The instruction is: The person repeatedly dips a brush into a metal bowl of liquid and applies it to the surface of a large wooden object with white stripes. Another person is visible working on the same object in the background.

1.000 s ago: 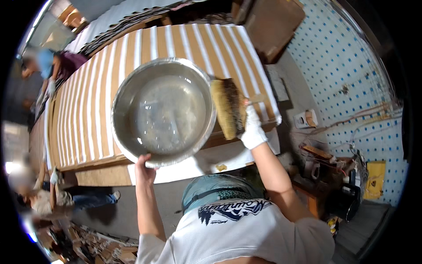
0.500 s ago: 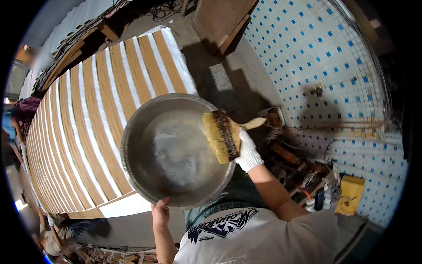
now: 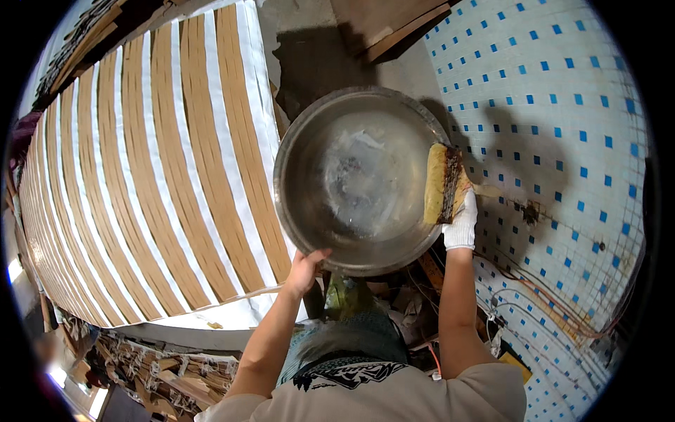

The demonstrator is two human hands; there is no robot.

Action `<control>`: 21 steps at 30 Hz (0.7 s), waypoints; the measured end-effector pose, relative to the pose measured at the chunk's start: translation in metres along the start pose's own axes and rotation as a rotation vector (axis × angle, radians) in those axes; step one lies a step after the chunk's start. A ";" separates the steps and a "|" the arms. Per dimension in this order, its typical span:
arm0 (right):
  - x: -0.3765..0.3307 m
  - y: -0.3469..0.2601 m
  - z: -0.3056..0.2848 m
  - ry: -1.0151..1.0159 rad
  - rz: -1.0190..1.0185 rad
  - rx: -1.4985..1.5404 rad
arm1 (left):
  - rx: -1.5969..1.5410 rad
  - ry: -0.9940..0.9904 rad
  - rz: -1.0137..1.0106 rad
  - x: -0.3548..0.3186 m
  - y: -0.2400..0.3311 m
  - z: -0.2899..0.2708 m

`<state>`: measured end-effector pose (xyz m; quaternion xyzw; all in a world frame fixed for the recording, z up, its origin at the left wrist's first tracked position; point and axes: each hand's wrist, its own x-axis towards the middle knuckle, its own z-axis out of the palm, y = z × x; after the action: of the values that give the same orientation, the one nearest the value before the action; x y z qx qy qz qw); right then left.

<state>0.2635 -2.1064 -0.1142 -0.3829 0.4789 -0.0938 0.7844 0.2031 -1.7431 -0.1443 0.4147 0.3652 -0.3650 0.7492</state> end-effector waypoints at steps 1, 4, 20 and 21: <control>0.024 0.005 -0.003 -0.025 0.008 0.021 | 0.022 0.012 -0.032 0.018 0.003 0.004; 0.076 0.016 0.010 0.048 0.071 -0.049 | -0.073 -0.003 0.005 0.065 0.011 0.020; 0.194 0.038 0.085 -0.259 -0.096 -0.301 | -0.249 0.279 -0.107 0.167 -0.035 0.034; 0.184 0.034 0.094 -0.243 -0.169 -0.332 | -0.270 0.225 -0.075 0.163 -0.034 0.032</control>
<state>0.4292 -2.1292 -0.2393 -0.5541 0.3558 -0.0320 0.7518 0.2577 -1.8249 -0.2820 0.3350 0.5076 -0.2915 0.7383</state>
